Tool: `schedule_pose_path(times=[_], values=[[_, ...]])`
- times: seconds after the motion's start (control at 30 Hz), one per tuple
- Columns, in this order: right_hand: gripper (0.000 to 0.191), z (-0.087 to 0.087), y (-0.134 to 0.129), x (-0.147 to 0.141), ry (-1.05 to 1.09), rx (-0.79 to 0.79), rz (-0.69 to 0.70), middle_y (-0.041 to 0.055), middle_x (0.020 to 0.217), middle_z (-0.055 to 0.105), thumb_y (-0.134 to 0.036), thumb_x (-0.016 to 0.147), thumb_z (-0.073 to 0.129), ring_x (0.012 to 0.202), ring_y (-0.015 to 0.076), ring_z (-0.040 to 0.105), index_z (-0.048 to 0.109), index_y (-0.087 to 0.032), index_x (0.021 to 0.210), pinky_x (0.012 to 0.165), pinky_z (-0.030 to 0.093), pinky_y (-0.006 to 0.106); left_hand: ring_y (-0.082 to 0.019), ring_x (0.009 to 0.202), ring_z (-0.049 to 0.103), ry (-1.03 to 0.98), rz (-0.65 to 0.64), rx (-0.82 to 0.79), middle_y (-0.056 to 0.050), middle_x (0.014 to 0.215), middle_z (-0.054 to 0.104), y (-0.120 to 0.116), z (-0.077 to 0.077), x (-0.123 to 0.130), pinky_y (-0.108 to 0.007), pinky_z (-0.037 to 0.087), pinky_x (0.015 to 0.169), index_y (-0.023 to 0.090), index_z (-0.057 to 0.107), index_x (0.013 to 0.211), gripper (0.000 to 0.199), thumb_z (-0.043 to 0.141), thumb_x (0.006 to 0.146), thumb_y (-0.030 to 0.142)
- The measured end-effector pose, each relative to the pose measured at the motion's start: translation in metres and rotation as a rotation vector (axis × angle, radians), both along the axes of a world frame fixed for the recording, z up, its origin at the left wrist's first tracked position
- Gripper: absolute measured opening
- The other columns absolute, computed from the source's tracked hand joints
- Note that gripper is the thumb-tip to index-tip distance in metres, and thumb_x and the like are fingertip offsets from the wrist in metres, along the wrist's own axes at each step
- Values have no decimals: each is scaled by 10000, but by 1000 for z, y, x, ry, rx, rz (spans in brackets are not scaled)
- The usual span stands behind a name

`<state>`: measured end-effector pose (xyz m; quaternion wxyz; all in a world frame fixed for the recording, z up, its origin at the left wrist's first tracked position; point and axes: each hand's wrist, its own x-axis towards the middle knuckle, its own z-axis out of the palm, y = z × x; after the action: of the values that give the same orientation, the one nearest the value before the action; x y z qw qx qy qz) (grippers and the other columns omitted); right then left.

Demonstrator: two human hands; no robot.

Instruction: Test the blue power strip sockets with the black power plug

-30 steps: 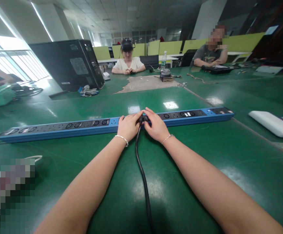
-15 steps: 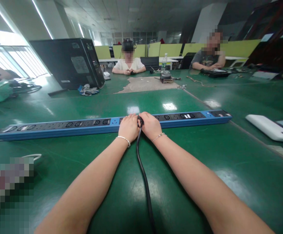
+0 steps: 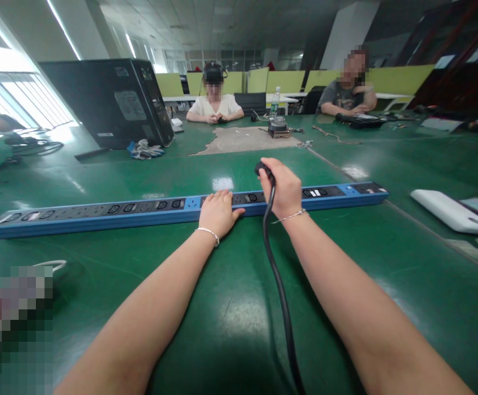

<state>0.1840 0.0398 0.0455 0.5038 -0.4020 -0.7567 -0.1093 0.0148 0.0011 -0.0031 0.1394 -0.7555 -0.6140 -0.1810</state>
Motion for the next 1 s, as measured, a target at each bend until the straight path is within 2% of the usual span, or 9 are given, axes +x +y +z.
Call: schedule_pose_path(times=[0.07, 0.13, 0.27, 0.5, 0.83, 1.0], values=[[287, -1, 8, 30, 25, -57, -84, 77, 1033, 684, -270, 838, 489, 944, 212, 639, 640, -166, 1059, 870, 500, 350, -273, 1259, 427, -8, -3, -15, -184, 1326, 502, 1, 0, -1, -411, 303, 1052, 69, 482, 1242, 598, 450, 844, 513], [283, -10, 14, 60, 52, -135, -171, 72, 953, 707, -279, 795, 529, 865, 224, 661, 671, -168, 1013, 813, 521, 359, -275, 1260, 424, -12, -10, -25, -187, 1327, 499, 1, 0, -1, -417, 299, 1053, 70, 479, 1246, 605, 444, 845, 520], [280, -27, 17, 92, 51, -213, -190, 68, 924, 719, -281, 762, 550, 849, 230, 670, 704, -170, 968, 805, 525, 354, -276, 1260, 422, -15, -17, -24, -192, 1322, 502, 1, 0, -2, -418, 294, 1054, 68, 475, 1247, 608, 442, 846, 524], [295, -35, 13, 92, -44, -189, -180, 64, 1000, 705, -252, 777, 517, 925, 232, 659, 699, -175, 995, 865, 508, 364, -279, 1268, 414, -14, -17, -35, -203, 1325, 495, 1, 1, -2, -425, 297, 1054, 63, 473, 1249, 619, 439, 845, 530], [328, -44, 3, 91, -151, -204, -217, 69, 1053, 688, -249, 813, 489, 912, 220, 666, 663, -177, 1082, 844, 521, 336, -284, 1270, 411, -26, -11, -41, -203, 1325, 495, 1, 1, -1, -427, 296, 1057, 60, 479, 1243, 604, 441, 849, 516], [324, -50, -1, 85, -101, -193, -204, 80, 1079, 677, -264, 822, 485, 932, 218, 660, 650, -184, 1089, 852, 515, 352, -280, 1273, 408, -39, -14, -38, -198, 1326, 496, 1, 1, -1, -434, 303, 1054, 81, 481, 1248, 587, 420, 858, 516]])
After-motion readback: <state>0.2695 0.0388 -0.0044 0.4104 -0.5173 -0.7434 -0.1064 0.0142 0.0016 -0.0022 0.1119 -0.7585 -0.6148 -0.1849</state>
